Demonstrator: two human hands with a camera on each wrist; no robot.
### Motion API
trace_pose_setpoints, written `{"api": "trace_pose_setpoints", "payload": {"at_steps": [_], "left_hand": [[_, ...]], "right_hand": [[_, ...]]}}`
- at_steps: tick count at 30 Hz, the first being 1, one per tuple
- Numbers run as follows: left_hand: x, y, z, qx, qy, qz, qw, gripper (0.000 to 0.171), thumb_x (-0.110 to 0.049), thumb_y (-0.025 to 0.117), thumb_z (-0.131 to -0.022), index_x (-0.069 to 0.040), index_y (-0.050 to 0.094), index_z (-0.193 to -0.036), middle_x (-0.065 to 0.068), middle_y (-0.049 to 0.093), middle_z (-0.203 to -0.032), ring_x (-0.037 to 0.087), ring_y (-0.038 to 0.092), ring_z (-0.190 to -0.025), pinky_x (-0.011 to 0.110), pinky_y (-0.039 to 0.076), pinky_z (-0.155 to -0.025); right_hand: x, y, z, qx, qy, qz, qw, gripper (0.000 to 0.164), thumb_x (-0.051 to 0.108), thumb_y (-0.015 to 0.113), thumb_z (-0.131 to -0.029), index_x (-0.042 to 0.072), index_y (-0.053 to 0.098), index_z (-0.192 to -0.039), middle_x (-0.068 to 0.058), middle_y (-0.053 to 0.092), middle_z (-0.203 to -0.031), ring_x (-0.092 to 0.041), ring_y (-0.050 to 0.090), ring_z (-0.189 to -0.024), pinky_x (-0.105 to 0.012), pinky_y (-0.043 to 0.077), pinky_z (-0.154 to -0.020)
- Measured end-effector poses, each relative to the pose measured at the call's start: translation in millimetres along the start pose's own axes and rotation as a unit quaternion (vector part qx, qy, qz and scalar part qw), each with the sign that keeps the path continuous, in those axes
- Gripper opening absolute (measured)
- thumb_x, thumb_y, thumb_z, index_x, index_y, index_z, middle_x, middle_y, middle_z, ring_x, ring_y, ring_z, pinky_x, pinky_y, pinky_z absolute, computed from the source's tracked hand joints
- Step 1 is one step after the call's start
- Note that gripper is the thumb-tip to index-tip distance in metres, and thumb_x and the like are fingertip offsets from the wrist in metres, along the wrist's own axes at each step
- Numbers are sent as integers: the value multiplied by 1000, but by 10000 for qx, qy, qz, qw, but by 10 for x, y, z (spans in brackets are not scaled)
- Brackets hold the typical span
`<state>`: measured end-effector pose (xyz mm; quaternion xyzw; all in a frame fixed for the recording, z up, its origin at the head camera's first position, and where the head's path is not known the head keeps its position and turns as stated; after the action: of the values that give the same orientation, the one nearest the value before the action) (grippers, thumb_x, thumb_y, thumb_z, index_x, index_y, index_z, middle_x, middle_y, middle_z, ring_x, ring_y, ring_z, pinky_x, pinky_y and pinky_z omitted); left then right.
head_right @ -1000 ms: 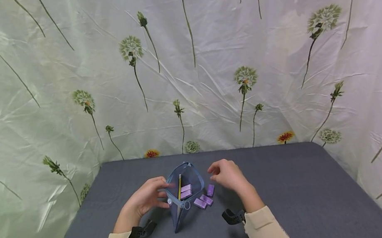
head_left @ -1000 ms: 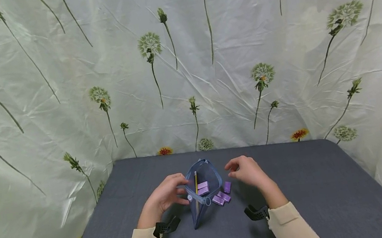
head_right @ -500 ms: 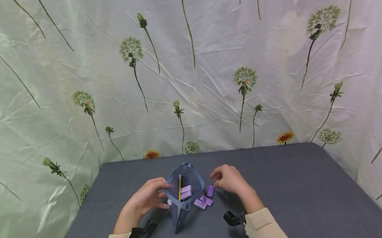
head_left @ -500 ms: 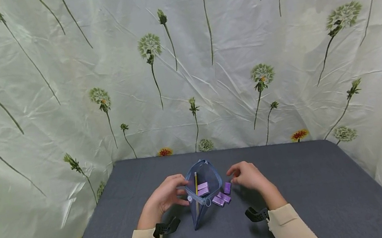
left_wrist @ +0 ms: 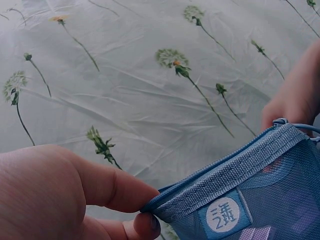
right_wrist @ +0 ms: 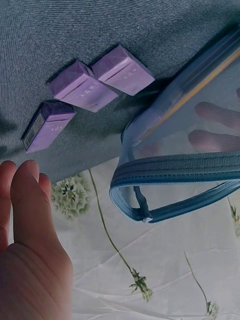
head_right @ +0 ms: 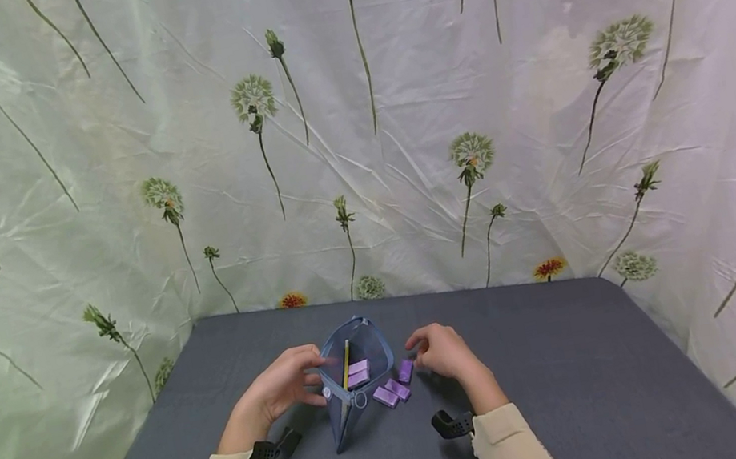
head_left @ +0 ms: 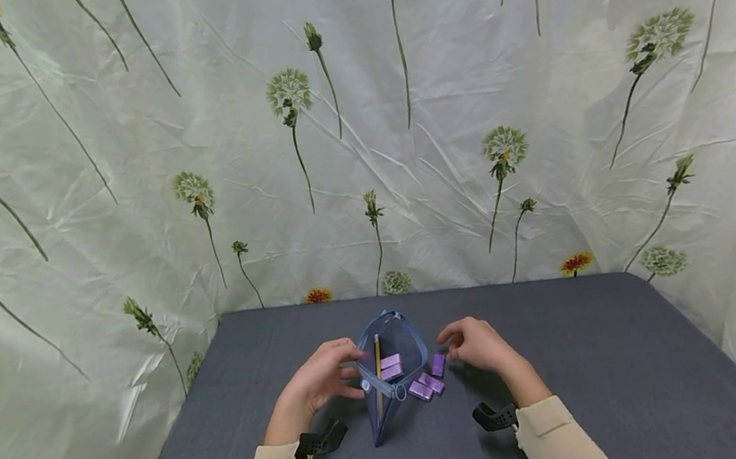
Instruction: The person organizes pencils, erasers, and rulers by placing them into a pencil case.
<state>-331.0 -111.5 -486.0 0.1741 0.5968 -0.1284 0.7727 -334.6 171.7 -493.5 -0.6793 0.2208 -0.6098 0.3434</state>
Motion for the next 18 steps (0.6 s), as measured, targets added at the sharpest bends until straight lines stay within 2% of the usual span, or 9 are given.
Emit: {"api": "trace_pose_setpoints", "payload": {"at_steps": [8, 18], "left_hand": [[14, -5, -3, -24, 11, 3, 10000, 22, -14, 51, -97, -14, 48, -74, 19, 52, -112, 31, 64, -88, 54, 56, -68], [-21, 14, 23, 3, -32, 15, 10000, 22, -13, 50, -97, -13, 48, -75, 23, 50, -114, 30, 63, -86, 53, 56, -69]], "right_hand": [[-24, 69, -1, 234, 13, -51, 9997, 35, -6, 77, -78, 8, 74, -110, -1, 63, -72, -15, 55, -62, -32, 44, -59], [-51, 144, -24, 459, -127, -161, 9987, 36, -5, 79, -76, 10, 76, -109, 1, 63, -70, -13, 55, -62, -31, 43, -58]]}}
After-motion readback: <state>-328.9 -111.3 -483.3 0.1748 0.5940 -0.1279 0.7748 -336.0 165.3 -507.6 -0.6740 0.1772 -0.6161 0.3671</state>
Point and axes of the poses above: each hand's wrist, its own z-axis away from the middle knuckle, its own y-axis out of the palm, x = y × z, the point moved 4 cm from there along -z, towards the middle knuckle
